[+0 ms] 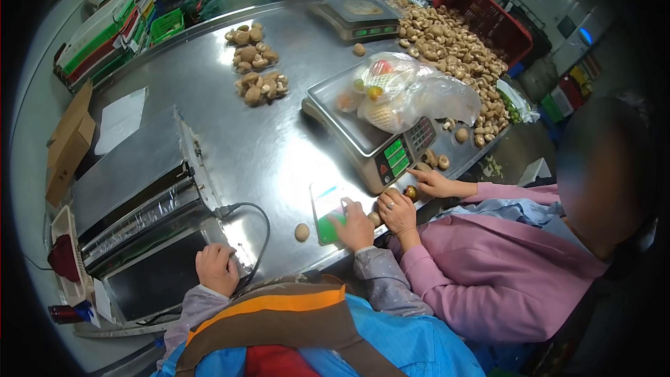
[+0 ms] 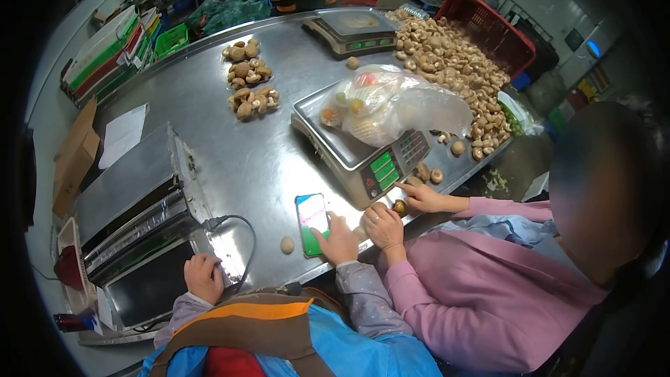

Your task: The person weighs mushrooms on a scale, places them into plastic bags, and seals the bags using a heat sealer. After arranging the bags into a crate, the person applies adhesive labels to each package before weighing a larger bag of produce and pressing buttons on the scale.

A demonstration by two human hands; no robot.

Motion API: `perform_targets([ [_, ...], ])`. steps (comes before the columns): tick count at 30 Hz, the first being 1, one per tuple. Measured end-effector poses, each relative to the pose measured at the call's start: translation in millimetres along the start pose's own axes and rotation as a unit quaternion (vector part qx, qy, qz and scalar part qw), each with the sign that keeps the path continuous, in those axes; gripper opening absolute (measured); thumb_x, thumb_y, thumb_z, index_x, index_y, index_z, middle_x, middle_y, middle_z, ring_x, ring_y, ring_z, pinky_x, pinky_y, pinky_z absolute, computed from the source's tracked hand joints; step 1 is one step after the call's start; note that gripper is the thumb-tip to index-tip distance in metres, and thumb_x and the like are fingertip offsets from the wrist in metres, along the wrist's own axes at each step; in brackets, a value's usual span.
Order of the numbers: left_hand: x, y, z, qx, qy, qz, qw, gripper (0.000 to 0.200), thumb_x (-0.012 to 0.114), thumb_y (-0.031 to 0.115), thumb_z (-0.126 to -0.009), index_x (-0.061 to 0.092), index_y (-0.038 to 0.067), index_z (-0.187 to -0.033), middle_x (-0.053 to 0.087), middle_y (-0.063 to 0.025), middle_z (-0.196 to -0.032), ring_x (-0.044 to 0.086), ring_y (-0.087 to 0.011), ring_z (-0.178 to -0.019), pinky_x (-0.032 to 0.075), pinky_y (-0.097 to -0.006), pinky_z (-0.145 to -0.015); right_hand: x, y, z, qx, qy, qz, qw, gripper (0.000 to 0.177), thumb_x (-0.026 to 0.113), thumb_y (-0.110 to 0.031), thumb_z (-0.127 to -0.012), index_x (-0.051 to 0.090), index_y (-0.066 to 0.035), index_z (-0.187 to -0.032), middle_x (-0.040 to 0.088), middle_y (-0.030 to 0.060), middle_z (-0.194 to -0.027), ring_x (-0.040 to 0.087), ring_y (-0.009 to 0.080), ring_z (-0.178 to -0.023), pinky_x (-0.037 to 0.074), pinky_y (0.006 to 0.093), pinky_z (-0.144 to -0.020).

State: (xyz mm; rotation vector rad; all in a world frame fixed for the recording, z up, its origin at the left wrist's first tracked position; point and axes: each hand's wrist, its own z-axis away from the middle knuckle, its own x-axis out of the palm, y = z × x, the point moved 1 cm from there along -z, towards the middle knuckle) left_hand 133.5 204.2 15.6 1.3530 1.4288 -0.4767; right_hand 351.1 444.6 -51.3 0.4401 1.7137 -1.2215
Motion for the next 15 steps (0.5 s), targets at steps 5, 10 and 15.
perform_targets([
  [5, 4.8, -8.1, 4.7, 0.041, 0.018, 0.006, 0.999, 0.018, 0.059, 0.004, -0.063, 0.059, 0.007, -0.08, 0.054, -0.011, -0.079, 0.053, -0.0319, -0.075, 0.038, -0.0423, -0.064, 8.0, 2.1, 3.0, 0.032, 0.003, -0.053, 0.998, 0.05, 0.065, -0.036, -0.079, 0.048, -0.006, -0.115, 0.054, 0.0155, -0.097, 0.058, 0.0316, -0.086, 0.045, 0.0408, -0.072],
  [10, 24.5, -35.7, 13.1, 0.052, -0.036, -0.006, 0.998, 0.023, 0.053, 0.01, -0.071, 0.058, 0.003, -0.091, 0.055, -0.0175, -0.088, 0.056, -0.0374, -0.077, 0.042, -0.0475, -0.062, -80.9, -39.6, 58.4, 0.005, 0.103, -0.256, 0.961, 0.042, 0.064, -0.019, -0.079, 0.047, -0.008, -0.116, 0.052, 0.0124, -0.089, 0.054, 0.0237, -0.074, 0.044, 0.0346, -0.064],
  [15, 39.8, -98.8, 15.8, 0.08, -0.108, 0.01, 0.991, 0.032, 0.056, 0.011, -0.072, 0.058, 0.006, -0.104, 0.054, -0.014, -0.093, 0.059, -0.0304, -0.078, 0.049, -0.0385, -0.064, -45.1, 28.5, 164.1, 0.131, 0.244, -0.179, 0.944, 0.05, 0.065, -0.01, -0.076, 0.044, -0.005, -0.121, 0.056, 0.0128, -0.094, 0.057, 0.0248, -0.082, 0.046, 0.0347, -0.074],
])
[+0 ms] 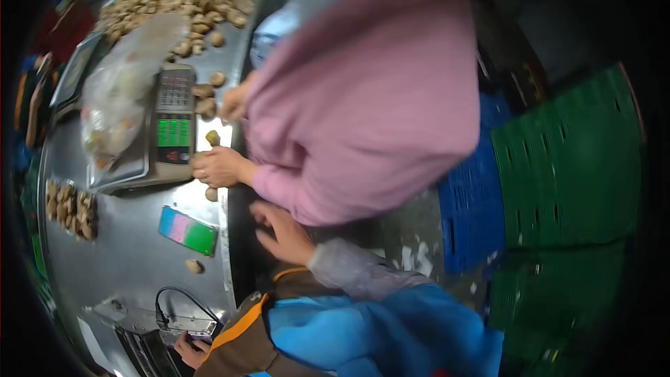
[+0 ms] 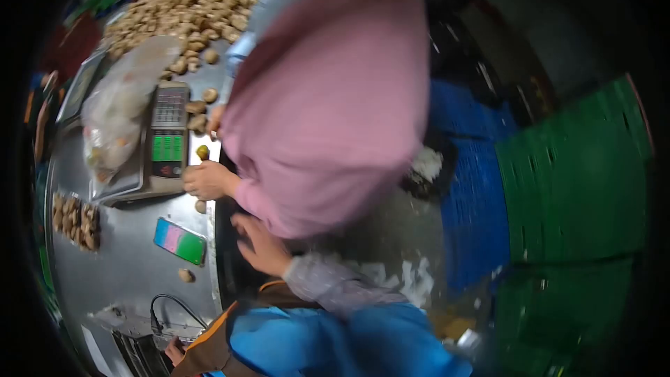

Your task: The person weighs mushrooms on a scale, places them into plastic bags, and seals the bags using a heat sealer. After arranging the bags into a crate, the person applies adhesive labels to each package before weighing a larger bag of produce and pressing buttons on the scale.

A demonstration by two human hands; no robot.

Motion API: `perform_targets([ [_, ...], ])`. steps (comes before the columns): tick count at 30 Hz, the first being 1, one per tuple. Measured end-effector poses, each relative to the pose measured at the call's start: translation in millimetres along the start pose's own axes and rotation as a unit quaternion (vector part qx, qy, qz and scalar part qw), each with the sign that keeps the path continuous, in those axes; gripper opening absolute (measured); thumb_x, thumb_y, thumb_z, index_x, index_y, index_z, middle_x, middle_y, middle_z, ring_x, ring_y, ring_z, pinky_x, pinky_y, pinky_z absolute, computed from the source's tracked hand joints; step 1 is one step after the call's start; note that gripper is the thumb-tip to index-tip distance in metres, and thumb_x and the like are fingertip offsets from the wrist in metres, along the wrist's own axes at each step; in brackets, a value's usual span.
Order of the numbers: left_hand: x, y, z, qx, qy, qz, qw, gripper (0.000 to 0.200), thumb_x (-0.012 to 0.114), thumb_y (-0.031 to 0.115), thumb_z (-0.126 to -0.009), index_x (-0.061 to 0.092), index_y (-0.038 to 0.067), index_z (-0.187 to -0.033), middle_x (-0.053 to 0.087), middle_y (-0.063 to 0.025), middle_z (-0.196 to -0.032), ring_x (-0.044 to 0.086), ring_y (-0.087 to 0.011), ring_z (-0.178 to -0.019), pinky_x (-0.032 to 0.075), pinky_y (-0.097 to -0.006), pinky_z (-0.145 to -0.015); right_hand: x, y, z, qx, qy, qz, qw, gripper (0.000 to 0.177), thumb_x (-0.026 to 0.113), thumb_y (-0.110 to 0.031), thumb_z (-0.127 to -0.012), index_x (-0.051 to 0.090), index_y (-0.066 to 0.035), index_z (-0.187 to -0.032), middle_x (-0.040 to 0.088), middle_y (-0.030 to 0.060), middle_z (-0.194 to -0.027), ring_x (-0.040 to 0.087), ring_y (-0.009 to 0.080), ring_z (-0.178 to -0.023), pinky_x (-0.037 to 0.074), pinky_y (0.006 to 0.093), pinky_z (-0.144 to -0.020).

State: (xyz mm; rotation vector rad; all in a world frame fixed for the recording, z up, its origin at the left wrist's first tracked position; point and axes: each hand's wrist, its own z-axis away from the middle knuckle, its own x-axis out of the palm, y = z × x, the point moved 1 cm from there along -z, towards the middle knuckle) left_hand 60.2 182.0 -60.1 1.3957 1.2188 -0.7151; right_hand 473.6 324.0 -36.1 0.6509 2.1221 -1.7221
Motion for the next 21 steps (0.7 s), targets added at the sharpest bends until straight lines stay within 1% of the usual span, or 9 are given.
perform_targets([
  [1, 1.3, -3.4, -5.4, 0.03, -0.007, -0.003, 1.0, 0.034, 0.058, 0.011, -0.073, 0.058, 0.006, -0.107, 0.054, -0.0135, -0.093, 0.058, -0.0276, -0.075, 0.048, -0.0365, -0.062, -24.1, -13.0, 37.6, 0.015, -0.067, 0.014, 0.998, 0.051, 0.066, -0.01, -0.076, 0.044, -0.004, -0.121, 0.057, 0.0124, -0.097, 0.058, 0.0231, -0.081, 0.047, 0.0345, -0.074],
  [2, 2.3, -6.2, -10.8, 0.06, -0.014, -0.005, 0.998, 0.037, 0.061, 0.011, -0.073, 0.057, 0.005, -0.109, 0.053, -0.013, -0.093, 0.058, -0.0248, -0.072, 0.048, -0.0345, -0.06, -35.8, 2.1, 79.4, 0.259, -0.149, -0.167, 0.94, 0.053, 0.065, -0.008, -0.075, 0.045, -0.004, -0.124, 0.06, 0.0141, -0.109, 0.06, 0.0235, -0.091, 0.047, 0.035, -0.081],
  [6, 1.3, 5.2, -25.4, 0.073, -0.001, -0.016, 0.997, 0.035, 0.059, 0.01, -0.072, 0.057, 0.005, -0.107, 0.054, -0.013, -0.093, 0.058, -0.0262, -0.075, 0.047, -0.0359, -0.062, -152.2, 197.3, 187.0, 0.507, 0.176, 0.11, 0.836, 0.07, 0.066, -0.012, -0.073, 0.033, -0.003, -0.135, 0.051, 0.0187, -0.125, 0.054, 0.0323, -0.11, 0.042, 0.04, -0.095],
  [7, -1.6, 5.9, -26.1, 0.072, 0.001, -0.02, 0.997, 0.035, 0.058, 0.01, -0.072, 0.057, 0.006, -0.107, 0.054, -0.013, -0.093, 0.057, -0.0266, -0.075, 0.047, -0.0362, -0.062, -192.8, 330.5, 247.9, 0.4, 0.233, 0.283, 0.84, 0.078, 0.068, -0.008, -0.07, 0.028, -0.008, -0.137, 0.051, 0.0213, -0.123, 0.058, 0.0327, -0.103, 0.049, 0.0404, -0.084],
  [8, -3.4, 7.9, -25.8, 0.072, 0.001, -0.022, 0.997, 0.035, 0.058, 0.01, -0.072, 0.057, 0.006, -0.107, 0.054, -0.013, -0.093, 0.057, -0.0266, -0.075, 0.047, -0.0362, -0.062, -238.7, 315.6, 210.7, 0.491, 0.228, 0.201, 0.816, 0.083, 0.068, -0.003, -0.068, 0.026, -0.016, -0.139, 0.054, 0.0206, -0.119, 0.061, 0.0321, -0.093, 0.053, 0.0382, -0.067],
  [10, -4.0, 14.3, -23.6, 0.057, 0.006, -0.038, 0.998, 0.034, 0.057, 0.01, -0.072, 0.057, 0.006, -0.106, 0.054, -0.013, -0.093, 0.057, -0.0277, -0.077, 0.046, -0.0373, -0.063, -312.1, 222.1, 112.9, 0.55, 0.26, 0.169, 0.775, 0.057, 0.057, -0.01, -0.076, 0.041, -0.014, -0.131, 0.06, 0.0193, -0.113, 0.058, 0.0322, -0.106, 0.045, 0.0363, -0.087],
  [15, -8.0, 28.6, -28.3, 0.051, 0.032, -0.06, 0.996, 0.033, 0.055, 0.01, -0.071, 0.056, 0.006, -0.103, 0.054, -0.013, -0.092, 0.056, -0.0295, -0.08, 0.044, -0.039, -0.066, -356.8, 293.5, -13.9, 0.37, 0.198, 0.184, 0.889, 0.062, 0.053, -0.008, -0.074, 0.043, -0.03, -0.131, 0.057, 0.0206, -0.117, 0.055, 0.0371, -0.109, 0.043, 0.0384, -0.091],
  [18, -9.6, 36.8, -23.2, 0.034, 0.036, -0.074, 0.996, 0.032, 0.053, 0.009, -0.07, 0.056, 0.006, -0.102, 0.054, -0.013, -0.092, 0.056, -0.0306, -0.082, 0.043, -0.04, -0.067, -373.5, 319.9, -63.4, 0.36, 0.181, 0.182, 0.897, 0.06, 0.056, -0.011, -0.073, 0.046, -0.029, -0.129, 0.057, 0.0206, -0.118, 0.055, 0.0355, -0.108, 0.043, 0.0395, -0.092],
  [21, -11.3, 47.6, -15.2, -0.001, 0.05, -0.09, 0.995, 0.031, 0.052, 0.009, -0.07, 0.056, 0.006, -0.101, 0.054, -0.013, -0.092, 0.056, -0.0318, -0.084, 0.042, -0.0411, -0.068, -333.7, 355.7, -100.6, 0.193, 0.116, 0.38, 0.897, 0.045, 0.053, -0.017, -0.079, 0.053, -0.009, -0.124, 0.059, 0.0173, -0.116, 0.055, 0.0299, -0.111, 0.043, 0.0359, -0.093],
])
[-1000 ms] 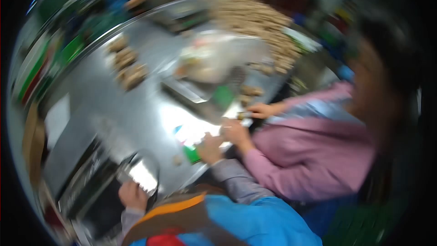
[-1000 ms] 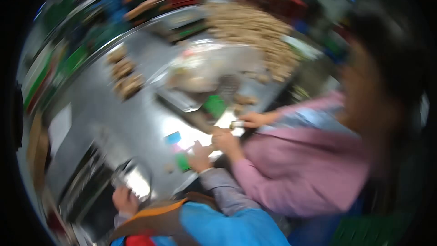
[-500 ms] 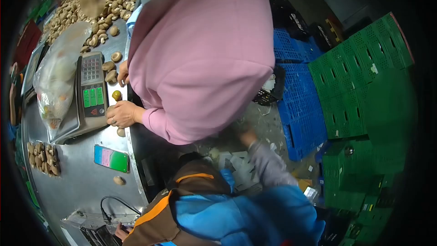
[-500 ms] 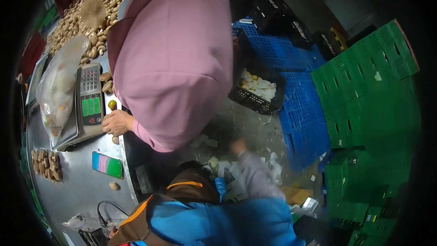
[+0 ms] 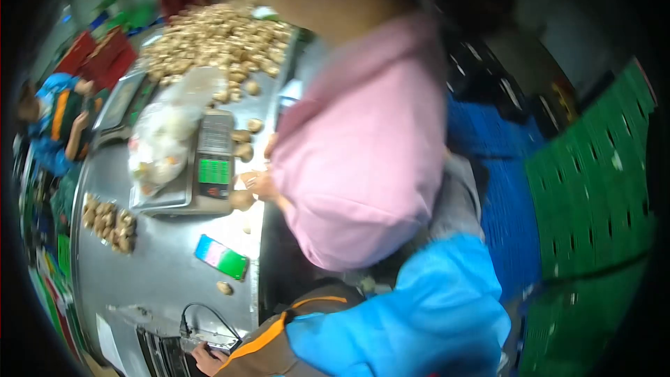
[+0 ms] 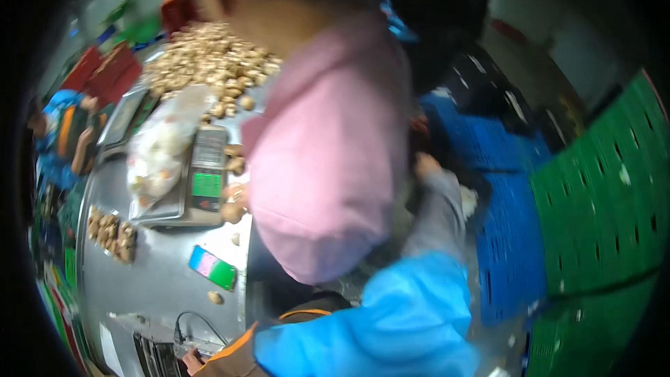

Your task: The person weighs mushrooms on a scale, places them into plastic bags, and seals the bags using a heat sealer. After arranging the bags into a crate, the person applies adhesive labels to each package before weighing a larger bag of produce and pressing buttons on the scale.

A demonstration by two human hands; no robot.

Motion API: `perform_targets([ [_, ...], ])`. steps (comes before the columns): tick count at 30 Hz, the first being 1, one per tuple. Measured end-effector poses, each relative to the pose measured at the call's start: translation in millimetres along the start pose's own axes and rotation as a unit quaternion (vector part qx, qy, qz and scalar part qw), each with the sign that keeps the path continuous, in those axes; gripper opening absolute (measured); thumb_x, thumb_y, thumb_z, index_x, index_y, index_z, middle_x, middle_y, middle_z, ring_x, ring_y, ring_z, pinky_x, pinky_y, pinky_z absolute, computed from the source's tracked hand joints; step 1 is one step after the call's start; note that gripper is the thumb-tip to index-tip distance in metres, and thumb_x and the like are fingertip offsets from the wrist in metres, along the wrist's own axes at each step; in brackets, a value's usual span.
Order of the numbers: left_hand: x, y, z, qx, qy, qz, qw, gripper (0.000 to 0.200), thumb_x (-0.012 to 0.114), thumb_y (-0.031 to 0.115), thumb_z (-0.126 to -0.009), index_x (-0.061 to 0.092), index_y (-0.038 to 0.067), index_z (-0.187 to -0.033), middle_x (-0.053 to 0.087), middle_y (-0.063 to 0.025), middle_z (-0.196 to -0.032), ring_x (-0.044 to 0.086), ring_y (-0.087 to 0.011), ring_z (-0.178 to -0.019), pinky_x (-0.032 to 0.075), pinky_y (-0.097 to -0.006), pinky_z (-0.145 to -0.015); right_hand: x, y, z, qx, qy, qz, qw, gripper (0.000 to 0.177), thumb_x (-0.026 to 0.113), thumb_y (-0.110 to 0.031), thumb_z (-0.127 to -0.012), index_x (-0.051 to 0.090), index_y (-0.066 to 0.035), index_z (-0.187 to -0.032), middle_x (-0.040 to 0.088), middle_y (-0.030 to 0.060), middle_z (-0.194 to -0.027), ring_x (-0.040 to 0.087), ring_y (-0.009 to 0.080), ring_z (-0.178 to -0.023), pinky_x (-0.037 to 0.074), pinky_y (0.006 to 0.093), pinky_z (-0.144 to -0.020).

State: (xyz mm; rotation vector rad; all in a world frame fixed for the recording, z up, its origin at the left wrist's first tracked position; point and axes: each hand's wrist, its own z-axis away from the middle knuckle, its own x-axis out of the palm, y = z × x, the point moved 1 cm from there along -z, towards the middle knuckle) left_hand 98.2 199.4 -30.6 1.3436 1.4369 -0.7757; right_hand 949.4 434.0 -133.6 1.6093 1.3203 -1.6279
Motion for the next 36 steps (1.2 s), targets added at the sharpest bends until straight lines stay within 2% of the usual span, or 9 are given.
perform_targets([
  [4, -14.1, 23.5, 3.6, -0.034, 0.011, 0.04, 0.999, 0.028, 0.051, 0.006, -0.07, 0.054, 0.005, -0.097, 0.054, -0.013, -0.091, 0.052, -0.0324, -0.085, 0.035, -0.04, -0.07, 108.6, -76.2, 143.5, -0.024, -0.27, 0.01, 0.963, 0.04, 0.051, -0.024, -0.082, 0.056, -0.008, -0.119, 0.059, 0.0182, -0.116, 0.055, 0.031, -0.11, 0.043, 0.0381, -0.092],
  [7, -15.3, 27.7, 3.5, -0.043, 0.024, 0.047, 0.998, 0.028, 0.053, 0.004, -0.068, 0.054, 0.004, -0.096, 0.054, -0.013, -0.089, 0.051, -0.0328, -0.083, 0.035, -0.0407, -0.07, 167.3, -119.9, 308.6, -0.156, -0.577, 0.068, 0.799, 0.039, 0.049, -0.029, -0.085, 0.059, -0.007, -0.116, 0.059, 0.0189, -0.116, 0.056, 0.0319, -0.109, 0.043, 0.0396, -0.092],
  [9, -17.8, 27.2, 1.9, -0.029, 0.03, 0.044, 0.998, 0.027, 0.053, 0.003, -0.067, 0.054, 0.004, -0.094, 0.054, -0.0126, -0.087, 0.052, -0.0323, -0.083, 0.034, -0.0412, -0.068, 175.1, -148.0, 375.8, -0.222, -0.675, 0.066, 0.701, 0.04, 0.048, -0.032, -0.087, 0.061, -0.006, -0.114, 0.059, 0.0193, -0.116, 0.056, 0.0325, -0.108, 0.043, 0.0407, -0.091],
  [13, -16.8, 25.8, 3.1, -0.03, 0.037, 0.059, 0.997, 0.026, 0.053, 0.003, -0.066, 0.055, 0.005, -0.091, 0.053, -0.0119, -0.085, 0.052, -0.0314, -0.081, 0.033, -0.041, -0.066, 118.2, -233.5, 365.3, -0.112, -0.594, 0.04, 0.795, 0.031, 0.053, -0.019, -0.08, 0.065, -0.004, -0.104, 0.061, 0.0199, -0.111, 0.058, 0.0358, -0.104, 0.046, 0.0439, -0.088],
  [18, -22.9, 30.4, -1.2, -0.04, 0.033, 0.067, 0.996, 0.024, 0.054, 0.004, -0.065, 0.055, 0.005, -0.089, 0.053, -0.0119, -0.083, 0.051, -0.031, -0.08, 0.033, -0.0409, -0.065, 40.0, -322.6, 296.2, -0.242, -0.533, 0.099, 0.805, 0.032, 0.051, -0.03, -0.083, 0.066, -0.009, -0.101, 0.063, 0.0174, -0.104, 0.061, 0.0335, -0.094, 0.047, 0.0427, -0.082],
  [24, -21.2, 29.9, -2.0, -0.033, 0.054, 0.071, 0.995, 0.015, 0.056, 0.005, -0.067, 0.055, 0.007, -0.082, 0.053, -0.0112, -0.081, 0.052, -0.0313, -0.078, 0.033, -0.0413, -0.064, -33.7, -427.9, 270.3, -0.354, -0.453, -0.312, 0.757, 0.026, 0.059, -0.023, -0.085, 0.064, -0.002, -0.099, 0.064, 0.0165, -0.094, 0.063, 0.0281, -0.086, 0.048, 0.0354, -0.076],
  [26, -25.2, 32.7, -4.1, -0.039, 0.044, 0.053, 0.997, 0.015, 0.056, 0.006, -0.068, 0.055, 0.008, -0.082, 0.053, -0.0107, -0.08, 0.052, -0.0308, -0.077, 0.034, -0.0413, -0.064, -25.2, -453.1, 263.2, -0.353, -0.368, -0.319, 0.799, 0.024, 0.061, -0.022, -0.082, 0.064, -0.003, -0.097, 0.064, 0.0168, -0.093, 0.061, 0.0325, -0.088, 0.048, 0.0386, -0.077],
  [28, -28.2, 34.3, -3.9, -0.057, 0.04, 0.065, 0.995, 0.014, 0.056, 0.006, -0.071, 0.057, 0.009, -0.084, 0.055, -0.0079, -0.082, 0.053, -0.028, -0.079, 0.035, -0.0404, -0.067, -8.6, -476.3, 259.0, -0.357, -0.282, -0.298, 0.839, 0.032, 0.066, -0.022, -0.079, 0.061, 0.001, -0.1, 0.062, 0.0171, -0.091, 0.06, 0.027, -0.085, 0.047, 0.0358, -0.075],
  [36, -33.8, 38.3, -6.0, -0.084, 0.043, 0.073, 0.993, 0.022, 0.057, 0.005, -0.066, 0.059, 0.011, -0.087, 0.055, -0.0075, -0.083, 0.054, -0.0269, -0.079, 0.035, -0.039, -0.066, 19.1, -547.3, 281.2, -0.389, -0.207, -0.153, 0.884, 0.078, 0.076, -0.04, -0.064, 0.044, 0.004, -0.121, 0.051, 0.0221, -0.11, 0.049, 0.0365, -0.101, 0.041, 0.0425, -0.087],
])
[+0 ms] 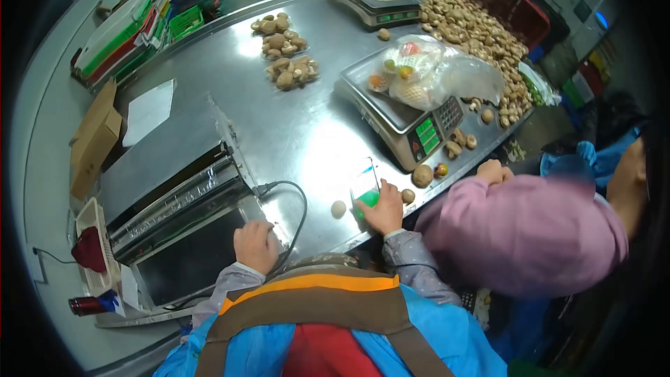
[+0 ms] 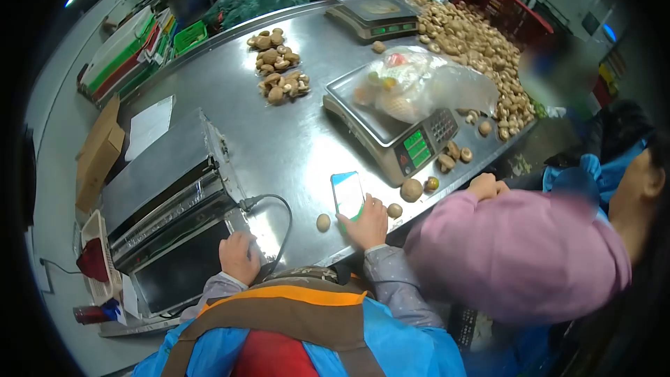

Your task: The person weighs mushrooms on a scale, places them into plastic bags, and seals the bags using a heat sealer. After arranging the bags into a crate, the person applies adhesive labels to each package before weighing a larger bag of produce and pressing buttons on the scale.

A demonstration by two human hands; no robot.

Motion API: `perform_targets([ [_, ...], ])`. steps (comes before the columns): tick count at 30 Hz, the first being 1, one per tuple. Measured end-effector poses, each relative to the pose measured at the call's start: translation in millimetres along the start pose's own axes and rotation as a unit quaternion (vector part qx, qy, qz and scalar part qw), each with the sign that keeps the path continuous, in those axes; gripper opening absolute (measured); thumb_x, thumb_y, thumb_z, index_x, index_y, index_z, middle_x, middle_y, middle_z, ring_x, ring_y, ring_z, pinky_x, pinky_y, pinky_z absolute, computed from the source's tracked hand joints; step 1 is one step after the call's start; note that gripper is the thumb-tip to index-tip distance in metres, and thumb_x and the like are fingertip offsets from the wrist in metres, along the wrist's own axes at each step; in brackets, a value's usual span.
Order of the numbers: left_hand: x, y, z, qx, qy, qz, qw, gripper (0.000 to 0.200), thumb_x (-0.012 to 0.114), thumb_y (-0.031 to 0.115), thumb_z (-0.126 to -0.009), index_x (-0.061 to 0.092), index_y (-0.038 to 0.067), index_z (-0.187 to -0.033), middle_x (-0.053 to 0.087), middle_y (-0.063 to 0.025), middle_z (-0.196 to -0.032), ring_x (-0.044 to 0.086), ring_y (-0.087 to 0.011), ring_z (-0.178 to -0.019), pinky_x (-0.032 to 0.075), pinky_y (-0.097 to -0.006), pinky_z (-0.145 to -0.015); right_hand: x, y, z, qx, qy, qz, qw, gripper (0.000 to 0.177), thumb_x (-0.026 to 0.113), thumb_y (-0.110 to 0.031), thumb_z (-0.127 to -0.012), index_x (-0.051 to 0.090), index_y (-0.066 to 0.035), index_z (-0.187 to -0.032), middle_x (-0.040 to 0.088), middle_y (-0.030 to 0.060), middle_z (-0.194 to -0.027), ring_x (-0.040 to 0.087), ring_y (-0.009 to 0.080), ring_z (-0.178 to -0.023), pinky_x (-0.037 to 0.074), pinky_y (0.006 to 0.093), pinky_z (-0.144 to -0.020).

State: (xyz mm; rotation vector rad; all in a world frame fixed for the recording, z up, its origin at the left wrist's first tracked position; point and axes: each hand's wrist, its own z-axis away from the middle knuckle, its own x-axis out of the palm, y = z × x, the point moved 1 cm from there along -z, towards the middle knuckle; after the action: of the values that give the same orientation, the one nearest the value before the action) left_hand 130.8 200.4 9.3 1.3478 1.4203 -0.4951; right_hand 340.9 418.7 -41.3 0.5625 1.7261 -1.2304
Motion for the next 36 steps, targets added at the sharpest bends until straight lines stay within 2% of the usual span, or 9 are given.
perform_targets([
  [1, -2.8, 2.3, -0.3, -0.001, -0.005, 0.0, 1.0, 0.021, 0.057, 0.005, -0.066, 0.058, 0.01, -0.087, 0.055, -0.0079, -0.083, 0.053, -0.0272, -0.078, 0.035, -0.0388, -0.066, 5.8, -0.7, -1.4, 0.019, -0.005, -0.004, 1.0, 0.082, 0.076, -0.041, -0.062, 0.042, 0.004, -0.123, 0.05, 0.0217, -0.111, 0.048, 0.0363, -0.101, 0.04, 0.0432, -0.087],
  [8, -3.1, 4.1, -2.8, -0.003, 0.005, 0.003, 1.0, 0.019, 0.058, 0.004, -0.066, 0.057, 0.01, -0.084, 0.054, -0.0085, -0.081, 0.053, -0.027, -0.075, 0.035, -0.0384, -0.064, 2.1, -6.5, -5.0, 0.011, 0.004, 0.016, 1.0, 0.08, 0.075, -0.039, -0.064, 0.041, 0.003, -0.123, 0.052, 0.021, -0.107, 0.05, 0.0358, -0.1, 0.041, 0.0435, -0.085],
  [19, -2.3, 5.8, -3.0, 0.006, -0.01, -0.018, 1.0, 0.024, 0.058, 0.001, -0.064, 0.057, 0.009, -0.087, 0.054, -0.0078, -0.082, 0.053, -0.0262, -0.078, 0.035, -0.0373, -0.066, 8.0, 2.4, -5.8, -0.019, 0.044, -0.023, 0.999, 0.065, 0.067, -0.029, -0.07, 0.042, 0.001, -0.123, 0.053, 0.0195, -0.109, 0.05, 0.0364, -0.1, 0.041, 0.0447, -0.082],
  [27, -3.1, 8.8, -4.7, 0.005, -0.008, -0.028, 1.0, 0.025, 0.058, 0.001, -0.064, 0.057, 0.009, -0.088, 0.054, -0.0075, -0.082, 0.053, -0.0262, -0.078, 0.035, -0.037, -0.066, 11.6, 9.1, -11.3, 0.002, 0.025, -0.042, 0.999, 0.07, 0.068, -0.029, -0.07, 0.04, 0.0, -0.126, 0.051, 0.0197, -0.111, 0.05, 0.0357, -0.101, 0.042, 0.0429, -0.085],
  [29, -0.7, 7.7, -4.5, 0.004, -0.006, -0.026, 1.0, 0.025, 0.058, 0.001, -0.064, 0.057, 0.01, -0.088, 0.054, -0.0074, -0.082, 0.053, -0.0263, -0.078, 0.035, -0.037, -0.066, 13.4, 16.2, -22.6, 0.072, -0.015, -0.125, 0.989, 0.077, 0.074, -0.028, -0.065, 0.039, 0.002, -0.126, 0.05, 0.0209, -0.112, 0.049, 0.0354, -0.104, 0.043, 0.0417, -0.087],
  [30, -1.0, 6.5, -3.4, 0.003, -0.007, -0.024, 1.0, 0.025, 0.058, 0.002, -0.064, 0.057, 0.01, -0.088, 0.054, -0.0073, -0.082, 0.053, -0.0263, -0.078, 0.035, -0.0371, -0.066, 15.4, 23.8, -25.9, 0.072, -0.016, -0.127, 0.989, 0.077, 0.074, -0.028, -0.065, 0.039, 0.002, -0.126, 0.05, 0.0209, -0.112, 0.049, 0.0354, -0.104, 0.043, 0.0417, -0.087],
  [33, -1.6, 6.5, -3.9, 0.003, -0.01, -0.029, 1.0, 0.024, 0.059, 0.003, -0.065, 0.058, 0.01, -0.088, 0.054, -0.0074, -0.083, 0.053, -0.0264, -0.078, 0.035, -0.0373, -0.066, 11.6, 43.0, -35.4, 0.034, -0.123, -0.209, 0.97, 0.091, 0.082, -0.021, -0.055, 0.035, 0.003, -0.129, 0.049, 0.023, -0.113, 0.05, 0.0352, -0.107, 0.043, 0.0398, -0.089],
  [34, -1.9, 6.3, -4.4, 0.0, -0.01, -0.03, 0.999, 0.024, 0.059, 0.003, -0.065, 0.058, 0.01, -0.088, 0.054, -0.0074, -0.083, 0.053, -0.0264, -0.078, 0.035, -0.0373, -0.066, 8.8, 40.7, -36.7, 0.032, -0.126, -0.208, 0.969, 0.091, 0.082, -0.021, -0.055, 0.035, 0.003, -0.129, 0.049, 0.023, -0.113, 0.05, 0.0352, -0.107, 0.043, 0.0398, -0.089],
  [36, -2.4, 6.5, -3.4, -0.003, -0.021, -0.034, 0.999, 0.024, 0.059, 0.005, -0.065, 0.058, 0.011, -0.088, 0.055, -0.0076, -0.083, 0.054, -0.0265, -0.079, 0.036, -0.0375, -0.066, 3.2, 35.2, -35.8, 0.02, -0.144, -0.113, 0.983, 0.091, 0.082, -0.02, -0.057, 0.033, 0.002, -0.131, 0.049, 0.0223, -0.113, 0.05, 0.0348, -0.106, 0.043, 0.04, -0.089],
])
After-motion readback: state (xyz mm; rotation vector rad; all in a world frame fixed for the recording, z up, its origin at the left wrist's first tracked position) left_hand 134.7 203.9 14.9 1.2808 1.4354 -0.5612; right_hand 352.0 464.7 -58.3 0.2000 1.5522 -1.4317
